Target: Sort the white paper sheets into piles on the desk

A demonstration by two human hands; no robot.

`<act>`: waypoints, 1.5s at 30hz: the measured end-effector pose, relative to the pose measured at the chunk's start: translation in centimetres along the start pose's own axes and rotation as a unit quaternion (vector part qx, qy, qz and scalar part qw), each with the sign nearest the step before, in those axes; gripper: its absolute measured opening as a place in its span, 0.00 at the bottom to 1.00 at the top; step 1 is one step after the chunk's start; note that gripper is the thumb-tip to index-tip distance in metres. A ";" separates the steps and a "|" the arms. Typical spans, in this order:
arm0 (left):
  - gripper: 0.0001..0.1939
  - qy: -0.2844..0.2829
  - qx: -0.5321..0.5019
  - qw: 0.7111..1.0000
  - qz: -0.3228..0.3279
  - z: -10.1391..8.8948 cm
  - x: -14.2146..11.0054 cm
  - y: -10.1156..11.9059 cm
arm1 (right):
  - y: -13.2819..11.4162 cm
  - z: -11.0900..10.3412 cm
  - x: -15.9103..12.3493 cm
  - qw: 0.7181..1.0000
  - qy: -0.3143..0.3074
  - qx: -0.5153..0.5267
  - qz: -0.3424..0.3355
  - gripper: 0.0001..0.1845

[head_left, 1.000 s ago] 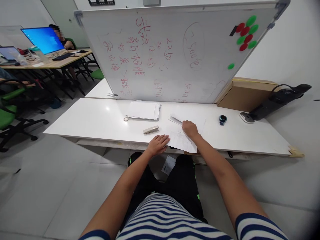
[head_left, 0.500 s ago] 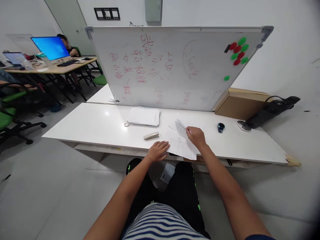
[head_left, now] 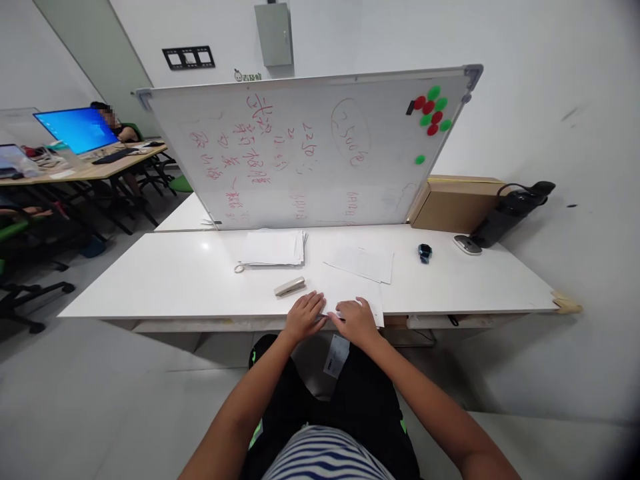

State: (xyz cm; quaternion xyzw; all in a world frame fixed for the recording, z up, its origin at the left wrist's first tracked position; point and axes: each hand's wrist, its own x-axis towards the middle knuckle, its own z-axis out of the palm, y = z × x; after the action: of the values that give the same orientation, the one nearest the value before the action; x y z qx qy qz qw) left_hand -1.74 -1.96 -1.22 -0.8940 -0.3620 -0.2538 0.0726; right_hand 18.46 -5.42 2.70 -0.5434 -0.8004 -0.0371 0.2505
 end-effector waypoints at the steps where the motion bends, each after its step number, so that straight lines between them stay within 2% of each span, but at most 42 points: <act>1: 0.28 -0.011 -0.001 1.000 -0.004 -0.1 0.1 0.1 | 0.7 -0.1 0.9 1.000 0.003 -0.002 0.014 0.14; 4: 0.27 -0.017 -0.003 1.000 -0.011 -0.4 0.3 0.2 | 4.2 0.2 4.1 0.996 0.023 -0.036 0.080 0.15; 6: 0.26 -0.016 -0.002 1.000 -0.012 -0.5 0.4 0.3 | 7.0 0.9 5.9 0.992 0.004 -0.066 0.110 0.18; 8: 0.25 -0.017 0.003 1.000 -0.013 -0.5 0.4 0.3 | 9.4 1.8 7.1 0.991 -0.046 -0.072 0.100 0.23; 11: 0.25 -0.019 0.014 1.000 -0.012 -0.6 0.3 0.4 | 11.3 2.8 7.8 0.991 -0.104 -0.055 0.064 0.21; 16: 0.26 -0.020 0.012 1.000 -0.015 -0.7 0.4 0.4 | 11.9 2.7 7.9 0.989 -0.129 -0.076 0.013 0.18; 21: 0.26 -0.017 0.003 1.000 -0.016 -0.6 0.3 0.3 | 12.5 2.0 8.1 0.985 -0.130 -0.109 -0.006 0.13; 26: 0.25 -0.010 0.007 1.000 -0.012 -0.4 0.3 0.3 | 12.9 1.4 8.6 0.986 -0.104 -0.133 -0.008 0.21; 30: 0.25 -0.018 0.014 1.000 -0.009 -0.4 0.3 0.3 | 13.1 1.5 8.4 0.987 -0.084 -0.130 -0.035 0.21; 37: 0.25 -0.020 0.008 1.000 -0.012 -0.6 0.4 0.4 | 13.5 2.3 7.7 0.987 -0.122 -0.102 0.003 0.22; 41: 0.25 -0.012 0.004 1.000 -0.010 -0.6 0.4 0.5 | 14.1 2.1 8.2 0.986 -0.151 -0.070 0.032 0.28; 43: 0.25 -0.007 0.002 1.000 -0.010 -0.6 0.4 0.5 | 14.2 2.2 8.3 0.982 -0.175 -0.062 0.027 0.25; 45: 0.24 -0.004 -0.001 1.000 -0.010 -0.7 0.4 0.5 | 14.0 2.5 8.1 0.982 -0.175 -0.076 0.004 0.22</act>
State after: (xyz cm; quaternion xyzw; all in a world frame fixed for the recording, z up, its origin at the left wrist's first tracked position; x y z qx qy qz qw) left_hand -1.40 -2.26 -0.39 -0.8916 -0.3709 -0.2507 0.0678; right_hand 27.71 8.05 1.13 -0.5619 -0.8246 -0.0013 0.0649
